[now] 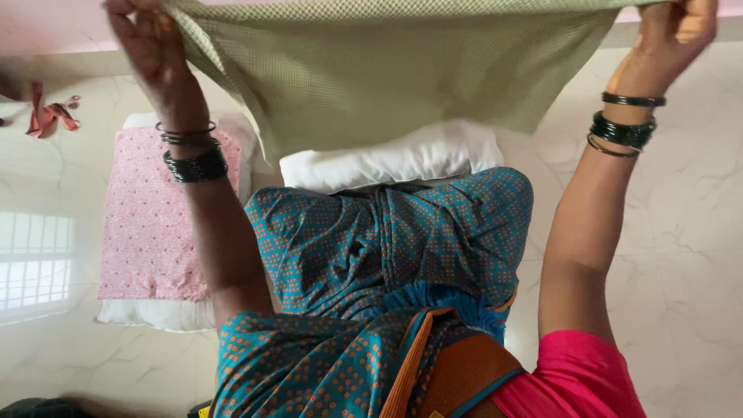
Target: The person sits on the floor and places a light green pillowcase over a white pillow. They smooth the fabric, insert the pillow into the case, and adjust the corners to fit neatly.
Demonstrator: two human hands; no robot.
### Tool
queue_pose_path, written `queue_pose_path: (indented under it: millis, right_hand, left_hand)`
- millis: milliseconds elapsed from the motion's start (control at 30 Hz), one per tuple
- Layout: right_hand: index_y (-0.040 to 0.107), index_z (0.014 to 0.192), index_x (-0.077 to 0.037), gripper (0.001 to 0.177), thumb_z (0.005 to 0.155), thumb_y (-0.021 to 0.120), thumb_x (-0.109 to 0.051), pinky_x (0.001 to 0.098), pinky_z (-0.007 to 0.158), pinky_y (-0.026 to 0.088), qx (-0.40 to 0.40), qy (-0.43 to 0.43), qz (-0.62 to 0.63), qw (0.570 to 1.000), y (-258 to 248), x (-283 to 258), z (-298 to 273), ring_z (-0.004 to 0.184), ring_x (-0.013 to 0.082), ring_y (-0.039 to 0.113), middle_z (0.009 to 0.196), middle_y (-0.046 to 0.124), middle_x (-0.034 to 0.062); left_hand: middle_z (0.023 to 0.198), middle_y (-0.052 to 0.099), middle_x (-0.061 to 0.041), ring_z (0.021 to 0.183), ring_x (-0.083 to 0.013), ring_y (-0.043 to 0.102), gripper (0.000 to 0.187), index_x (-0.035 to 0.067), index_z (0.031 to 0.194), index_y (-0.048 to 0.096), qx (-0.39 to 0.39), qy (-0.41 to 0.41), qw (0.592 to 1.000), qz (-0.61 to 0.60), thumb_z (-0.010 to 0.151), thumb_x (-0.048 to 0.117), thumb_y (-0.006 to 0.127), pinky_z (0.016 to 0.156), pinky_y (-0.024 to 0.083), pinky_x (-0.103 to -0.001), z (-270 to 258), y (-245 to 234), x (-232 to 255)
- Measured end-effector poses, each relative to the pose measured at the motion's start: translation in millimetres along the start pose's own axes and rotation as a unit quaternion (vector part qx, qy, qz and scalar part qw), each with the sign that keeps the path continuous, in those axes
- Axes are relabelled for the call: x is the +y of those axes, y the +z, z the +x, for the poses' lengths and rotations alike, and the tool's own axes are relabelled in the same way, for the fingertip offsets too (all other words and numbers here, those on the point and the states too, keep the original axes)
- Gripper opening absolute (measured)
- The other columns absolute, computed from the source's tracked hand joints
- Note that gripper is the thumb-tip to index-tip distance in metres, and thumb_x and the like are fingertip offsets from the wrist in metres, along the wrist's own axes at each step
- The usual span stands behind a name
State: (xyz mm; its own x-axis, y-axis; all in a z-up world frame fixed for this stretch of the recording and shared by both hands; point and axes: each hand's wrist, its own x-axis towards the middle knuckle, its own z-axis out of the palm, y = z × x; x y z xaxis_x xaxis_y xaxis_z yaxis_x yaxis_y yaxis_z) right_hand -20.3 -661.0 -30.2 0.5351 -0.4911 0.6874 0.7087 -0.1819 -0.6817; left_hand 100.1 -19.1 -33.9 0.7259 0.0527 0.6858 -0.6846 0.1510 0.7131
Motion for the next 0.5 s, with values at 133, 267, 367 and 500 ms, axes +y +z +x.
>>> queue_pose_path:
  millis: [133,267,367,500]
  right_hand:
    - [0.064,0.090,0.000,0.014,0.088,0.056,0.011,0.0241,0.064,0.038,0.007,-0.011,-0.059,0.998,-14.5,-50.0,-42.0,0.073,0.0090,0.047,0.103,0.068,0.0065]
    - [0.070,0.098,-0.001,0.015,0.099,0.065,0.013,0.0275,0.095,0.052,-0.096,0.060,-0.196,0.974,-39.3,-41.1,-139.2,0.107,0.0116,0.062,0.120,0.065,0.0061]
    - [0.076,0.100,-0.007,0.019,0.095,0.066,0.008,0.0253,0.092,0.049,-0.162,0.159,-0.268,0.936,-56.8,8.3,-211.7,0.109,0.0098,0.057,0.131,0.059,0.0018]
    - [0.076,0.093,-0.010,0.019,0.088,0.070,0.008,0.0342,0.087,0.054,-0.163,0.111,-0.415,0.888,-68.8,60.8,-277.8,0.107,0.0213,0.065,0.125,0.065,0.0068]
  left_hand:
    - [0.111,0.054,-0.003,0.093,-0.0121,0.050,0.008,0.001,0.123,0.051,0.007,0.067,0.989,0.129,0.120,-0.006,0.052,0.085,0.044,-0.024,-25.8,-17.5,40.6]
    - [0.117,0.057,-0.009,0.091,-0.0169,0.054,0.017,0.000,0.128,0.050,-0.064,-0.003,0.966,0.251,0.116,-0.010,0.046,0.084,0.049,-0.029,-107.7,-34.6,56.1]
    - [0.122,0.066,-0.016,0.112,-0.0294,0.065,0.035,0.003,0.128,0.060,-0.150,-0.026,0.925,0.348,0.100,-0.014,0.048,0.098,0.053,-0.037,-166.7,-40.3,46.3]
    - [0.118,0.065,-0.012,0.106,-0.0324,0.061,0.033,0.014,0.116,0.071,-0.218,-0.172,0.859,0.430,0.084,0.011,0.066,0.092,0.047,-0.044,-227.1,-13.3,28.9]
